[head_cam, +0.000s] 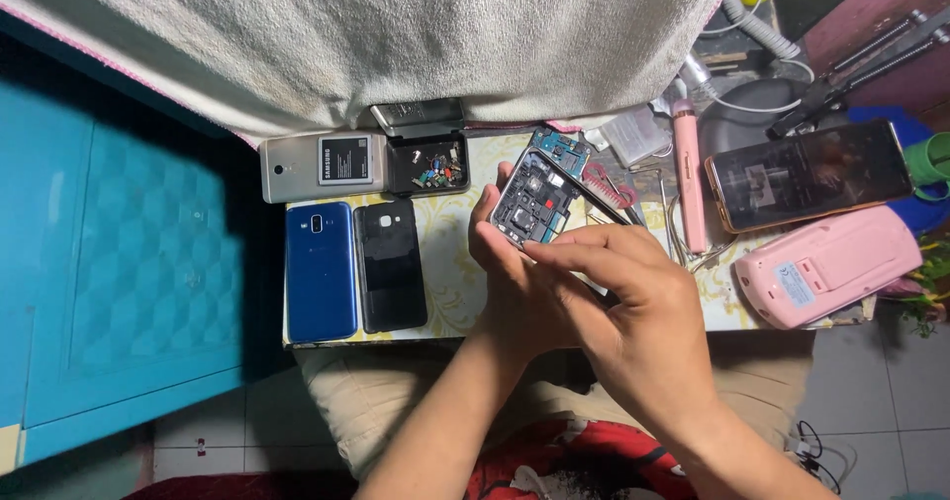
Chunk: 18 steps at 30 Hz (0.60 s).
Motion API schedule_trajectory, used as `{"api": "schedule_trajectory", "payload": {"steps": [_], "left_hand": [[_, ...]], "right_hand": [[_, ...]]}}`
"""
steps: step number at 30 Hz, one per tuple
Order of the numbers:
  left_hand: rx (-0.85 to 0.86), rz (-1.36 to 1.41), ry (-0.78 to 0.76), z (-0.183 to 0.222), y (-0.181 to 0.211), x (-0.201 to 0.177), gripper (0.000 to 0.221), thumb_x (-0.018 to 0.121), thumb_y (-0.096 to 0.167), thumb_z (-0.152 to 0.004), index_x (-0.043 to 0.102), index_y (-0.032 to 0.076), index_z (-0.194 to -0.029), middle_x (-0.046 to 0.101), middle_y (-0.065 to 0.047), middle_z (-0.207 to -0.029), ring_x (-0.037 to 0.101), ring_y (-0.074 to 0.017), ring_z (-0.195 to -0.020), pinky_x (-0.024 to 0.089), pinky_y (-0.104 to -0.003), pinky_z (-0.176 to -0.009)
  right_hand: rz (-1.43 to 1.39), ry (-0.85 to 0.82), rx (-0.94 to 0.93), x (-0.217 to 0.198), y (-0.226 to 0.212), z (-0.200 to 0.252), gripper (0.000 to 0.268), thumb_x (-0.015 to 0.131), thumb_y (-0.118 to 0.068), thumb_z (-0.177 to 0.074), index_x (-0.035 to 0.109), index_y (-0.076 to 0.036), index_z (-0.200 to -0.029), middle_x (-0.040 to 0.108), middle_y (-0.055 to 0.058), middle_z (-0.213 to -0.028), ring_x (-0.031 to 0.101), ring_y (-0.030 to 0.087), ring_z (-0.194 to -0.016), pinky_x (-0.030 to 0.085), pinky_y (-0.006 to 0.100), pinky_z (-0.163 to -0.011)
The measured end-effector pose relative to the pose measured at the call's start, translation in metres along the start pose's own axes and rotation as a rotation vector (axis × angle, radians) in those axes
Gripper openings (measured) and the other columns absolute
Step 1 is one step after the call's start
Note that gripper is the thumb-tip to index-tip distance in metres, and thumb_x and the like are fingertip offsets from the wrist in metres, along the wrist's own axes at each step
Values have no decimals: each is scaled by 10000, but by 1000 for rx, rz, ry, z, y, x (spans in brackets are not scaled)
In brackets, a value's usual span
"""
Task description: Removing the motherboard and internal frame from a smartphone using a prying tool.
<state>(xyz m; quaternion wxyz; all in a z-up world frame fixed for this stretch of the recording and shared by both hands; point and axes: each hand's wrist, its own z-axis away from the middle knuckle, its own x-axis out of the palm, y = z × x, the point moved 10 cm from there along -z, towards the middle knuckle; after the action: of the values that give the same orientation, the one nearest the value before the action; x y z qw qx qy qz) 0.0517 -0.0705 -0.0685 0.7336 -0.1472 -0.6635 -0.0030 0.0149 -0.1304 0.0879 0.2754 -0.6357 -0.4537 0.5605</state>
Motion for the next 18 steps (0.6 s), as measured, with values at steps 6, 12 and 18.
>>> {"api": "schedule_trajectory", "payload": {"steps": [6, 12, 18], "left_hand": [[410, -950, -134, 17, 18, 8, 616, 381, 640, -1060, 291, 249, -1527, 190, -192, -1691, 191, -257, -1573, 118, -472, -1293], [260, -270, 235, -3, 19, -3, 638, 532, 604, -935, 594, 158, -1388, 601, 26, -1422, 530, -79, -1283, 343, -306, -1134], [224, -175, 406, 3, 16, 3, 616, 669, 708, -750, 654, 292, -1205, 669, 108, -1187, 587, -87, -1045, 402, -308, -1018]], "right_hand": [[43, 35, -24, -6, -5, -4, 230, 722, -42, -898, 773, -92, -1116, 794, 62, -1057, 721, 194, -986, 539, 301, -898], [81, -56, -249, 5, -27, -10, 202, 711, -66, -941, 691, -44, -1141, 756, 106, -1109, 722, 252, -996, 524, 358, -920], [219, 14, -341, 3, -41, -4, 163, 740, -126, -969, 714, -80, -1123, 772, 1, -1068, 578, 226, -849, 464, 347, -801]]}}
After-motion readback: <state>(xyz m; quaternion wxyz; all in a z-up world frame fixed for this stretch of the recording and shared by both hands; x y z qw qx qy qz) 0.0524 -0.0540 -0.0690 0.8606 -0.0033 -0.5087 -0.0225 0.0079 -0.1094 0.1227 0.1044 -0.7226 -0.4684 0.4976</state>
